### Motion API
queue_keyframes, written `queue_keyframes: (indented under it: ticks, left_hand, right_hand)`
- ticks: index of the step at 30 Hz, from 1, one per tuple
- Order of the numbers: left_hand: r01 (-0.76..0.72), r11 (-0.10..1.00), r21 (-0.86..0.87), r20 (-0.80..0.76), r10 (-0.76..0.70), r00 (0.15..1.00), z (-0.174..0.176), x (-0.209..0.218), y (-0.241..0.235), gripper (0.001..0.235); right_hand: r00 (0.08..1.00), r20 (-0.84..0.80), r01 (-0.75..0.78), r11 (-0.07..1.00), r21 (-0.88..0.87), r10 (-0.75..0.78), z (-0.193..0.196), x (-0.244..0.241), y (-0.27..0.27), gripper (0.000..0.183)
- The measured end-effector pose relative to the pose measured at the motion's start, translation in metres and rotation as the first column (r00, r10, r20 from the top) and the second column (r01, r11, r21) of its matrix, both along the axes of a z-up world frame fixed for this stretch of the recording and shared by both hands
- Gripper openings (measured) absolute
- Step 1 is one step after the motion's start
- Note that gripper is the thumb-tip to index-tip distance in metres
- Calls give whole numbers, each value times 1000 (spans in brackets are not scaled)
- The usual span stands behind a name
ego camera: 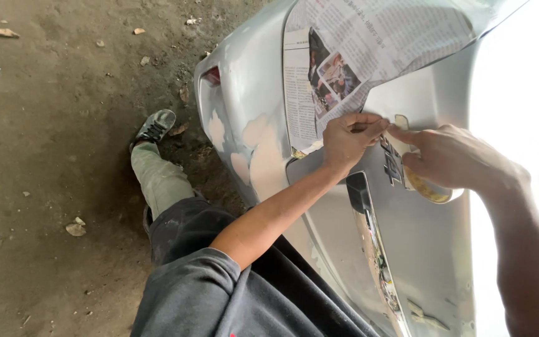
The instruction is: The person applies strips of masking tape to the front bumper of a silver car, smoothing them down by hand. They also adjust a piece of newspaper taped to the bumper to cover a specific area.
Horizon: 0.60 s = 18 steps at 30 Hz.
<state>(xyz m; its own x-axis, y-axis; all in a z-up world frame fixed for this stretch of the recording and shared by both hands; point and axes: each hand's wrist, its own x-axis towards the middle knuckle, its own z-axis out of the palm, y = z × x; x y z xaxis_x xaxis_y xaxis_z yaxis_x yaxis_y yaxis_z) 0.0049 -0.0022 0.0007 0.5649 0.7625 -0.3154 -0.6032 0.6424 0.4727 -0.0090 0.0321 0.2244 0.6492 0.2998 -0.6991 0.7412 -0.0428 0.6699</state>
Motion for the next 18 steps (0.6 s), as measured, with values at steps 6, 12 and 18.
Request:
queue_keyframes:
  ticks: [6, 12, 18]
  left_hand:
    - [-90, 776, 624, -276, 327, 904, 8, -26, 3, 16]
    - [17, 279, 960, -119, 356, 927, -13, -45, 15, 50]
    - [144, -194, 970, -50, 421, 906, -16, -46, 50, 47]
  right_hand:
    - [996, -59, 69, 989, 132, -62, -2, 12, -6, 66]
    - [980, -122, 187, 940, 286, -158, 11, 6, -19, 52]
    - [937, -330, 225, 526, 820, 113, 7, 32, -92, 36]
